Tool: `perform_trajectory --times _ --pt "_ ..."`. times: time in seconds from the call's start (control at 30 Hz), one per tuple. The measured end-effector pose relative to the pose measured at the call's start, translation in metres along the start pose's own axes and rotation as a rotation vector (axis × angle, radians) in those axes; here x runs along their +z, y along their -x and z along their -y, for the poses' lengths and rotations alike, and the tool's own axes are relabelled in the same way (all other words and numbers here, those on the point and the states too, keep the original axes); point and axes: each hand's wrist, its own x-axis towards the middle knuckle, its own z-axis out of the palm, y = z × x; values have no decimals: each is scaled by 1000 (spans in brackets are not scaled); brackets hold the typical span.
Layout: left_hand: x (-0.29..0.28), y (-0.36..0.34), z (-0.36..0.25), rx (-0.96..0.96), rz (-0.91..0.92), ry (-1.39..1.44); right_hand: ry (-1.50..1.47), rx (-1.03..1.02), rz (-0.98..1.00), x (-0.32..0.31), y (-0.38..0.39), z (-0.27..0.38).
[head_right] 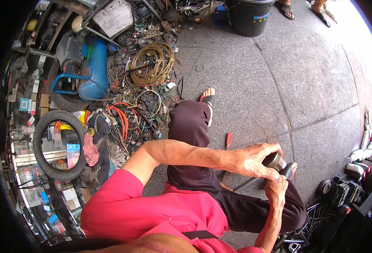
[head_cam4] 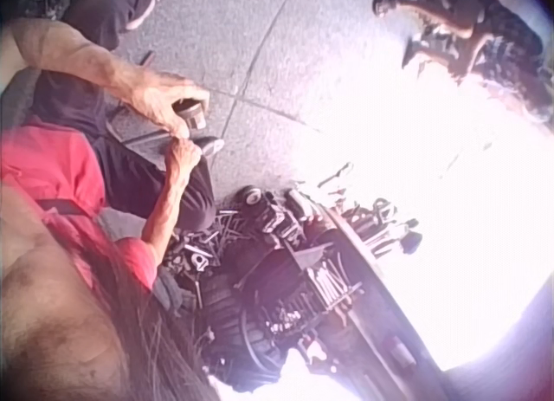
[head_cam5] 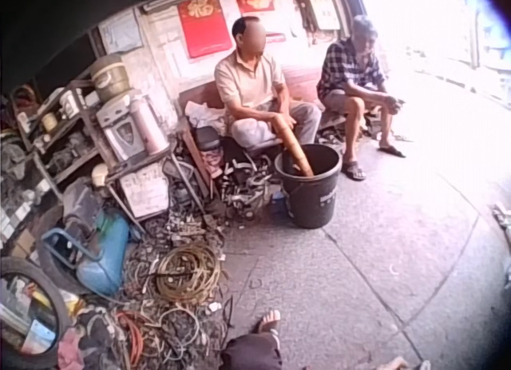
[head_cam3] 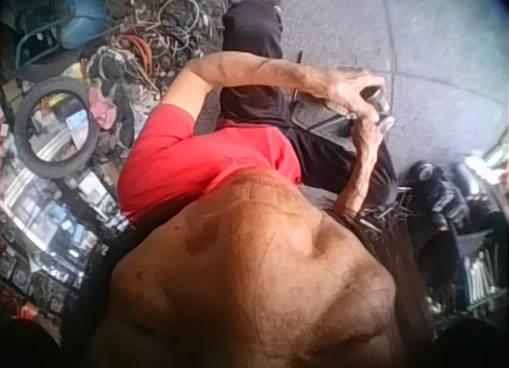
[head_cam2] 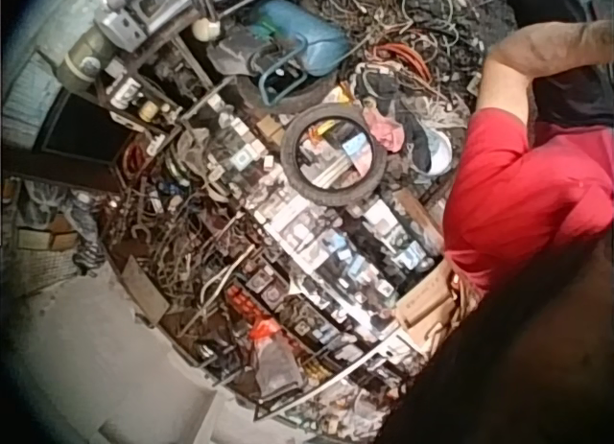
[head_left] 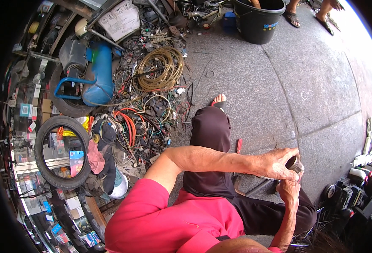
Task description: Disassembling a motorcycle engine cylinder head and removing internal components using a T-wrench and hammer.
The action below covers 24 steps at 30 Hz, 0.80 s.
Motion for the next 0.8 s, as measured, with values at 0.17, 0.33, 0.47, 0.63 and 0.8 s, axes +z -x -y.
perform_trajectory --times 0.17,0.33,0.47,0.63,0.8 --pt "0 -1 0 -10 6 -21 26 -66 -106 3 1 -2" --pt "1 -1 -1 -44 -2 -85 71 -78 -124 5 2 -3" --pt "0 -1 -2 -42 8 -35 88 -103 -150 4 2 -2" --pt "0 -3 -1 -40 -3 -19 81 5 27 4 0 -2" --pt "-1 -3 0 -24 -8 -50 66 -34 -72 8 1 -4"
